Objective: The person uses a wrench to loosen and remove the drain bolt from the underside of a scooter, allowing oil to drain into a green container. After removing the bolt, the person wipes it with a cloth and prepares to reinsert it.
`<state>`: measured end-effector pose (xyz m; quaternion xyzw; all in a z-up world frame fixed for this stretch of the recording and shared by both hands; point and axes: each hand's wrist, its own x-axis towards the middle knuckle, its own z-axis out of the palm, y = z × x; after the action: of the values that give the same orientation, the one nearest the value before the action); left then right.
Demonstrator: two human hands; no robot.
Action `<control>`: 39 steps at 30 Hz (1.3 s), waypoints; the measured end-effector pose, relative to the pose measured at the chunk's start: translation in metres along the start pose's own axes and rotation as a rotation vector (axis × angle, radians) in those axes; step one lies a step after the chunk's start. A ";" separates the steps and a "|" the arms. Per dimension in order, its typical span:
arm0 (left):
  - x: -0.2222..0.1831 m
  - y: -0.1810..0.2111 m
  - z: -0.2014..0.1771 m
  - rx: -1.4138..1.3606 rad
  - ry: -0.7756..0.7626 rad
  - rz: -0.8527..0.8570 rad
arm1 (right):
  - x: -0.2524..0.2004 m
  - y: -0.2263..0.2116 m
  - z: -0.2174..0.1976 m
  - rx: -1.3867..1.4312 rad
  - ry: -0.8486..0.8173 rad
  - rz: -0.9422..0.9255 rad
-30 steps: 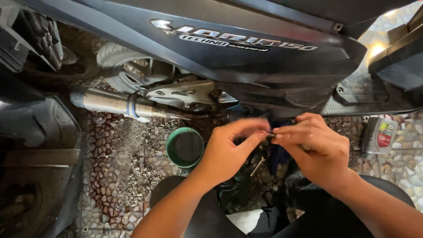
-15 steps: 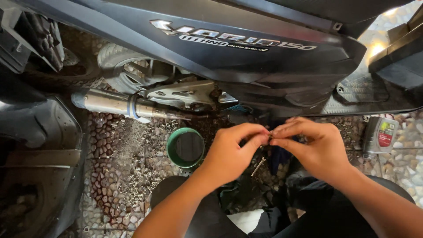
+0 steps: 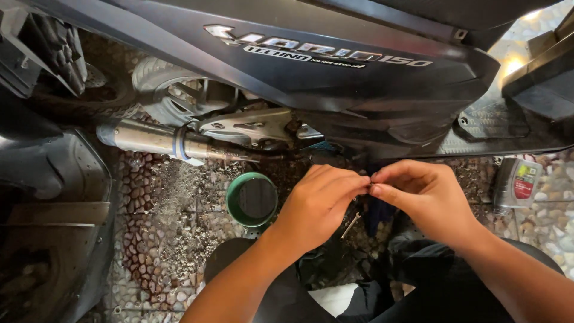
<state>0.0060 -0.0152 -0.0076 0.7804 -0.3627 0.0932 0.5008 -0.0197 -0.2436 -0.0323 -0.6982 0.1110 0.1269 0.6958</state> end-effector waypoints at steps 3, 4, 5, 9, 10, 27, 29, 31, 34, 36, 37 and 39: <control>0.001 0.000 0.002 -0.040 0.024 -0.023 | -0.004 -0.009 0.002 -0.157 -0.036 -0.255; 0.001 0.000 0.003 -0.126 0.025 -0.142 | -0.006 -0.015 0.003 -0.334 -0.032 -0.478; 0.002 0.000 0.004 -0.212 0.026 -0.261 | -0.008 -0.022 0.004 -0.511 -0.028 -0.700; 0.006 0.002 0.002 -0.442 -0.057 -0.695 | -0.011 -0.024 0.006 -0.724 0.027 -0.899; 0.006 0.002 0.002 -0.484 -0.054 -0.731 | -0.011 -0.025 0.007 -0.674 0.046 -0.846; -0.013 -0.023 0.029 -0.894 0.033 -0.691 | -0.008 -0.013 0.007 -0.105 -0.008 -0.462; -0.015 -0.026 0.033 -0.983 0.014 -0.694 | -0.012 -0.023 0.010 -0.357 -0.007 -0.718; -0.014 -0.024 0.033 -1.003 0.008 -0.682 | -0.012 -0.025 0.011 -0.445 0.021 -0.740; -0.009 -0.014 0.029 -0.944 -0.003 -0.679 | -0.011 -0.024 0.011 -0.517 0.069 -0.757; -0.003 -0.005 0.026 -0.866 -0.010 -0.684 | -0.011 -0.020 0.011 -0.502 0.092 -0.753; 0.000 0.000 0.024 -0.856 0.019 -0.696 | -0.010 -0.016 0.011 -0.372 0.106 -0.678; 0.004 0.006 0.020 -0.846 0.046 -0.705 | -0.008 -0.008 0.010 -0.244 0.123 -0.604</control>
<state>0.0005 -0.0357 -0.0106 0.5830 -0.0741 -0.2172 0.7794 -0.0252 -0.2340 -0.0217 -0.7841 -0.0754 -0.1151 0.6052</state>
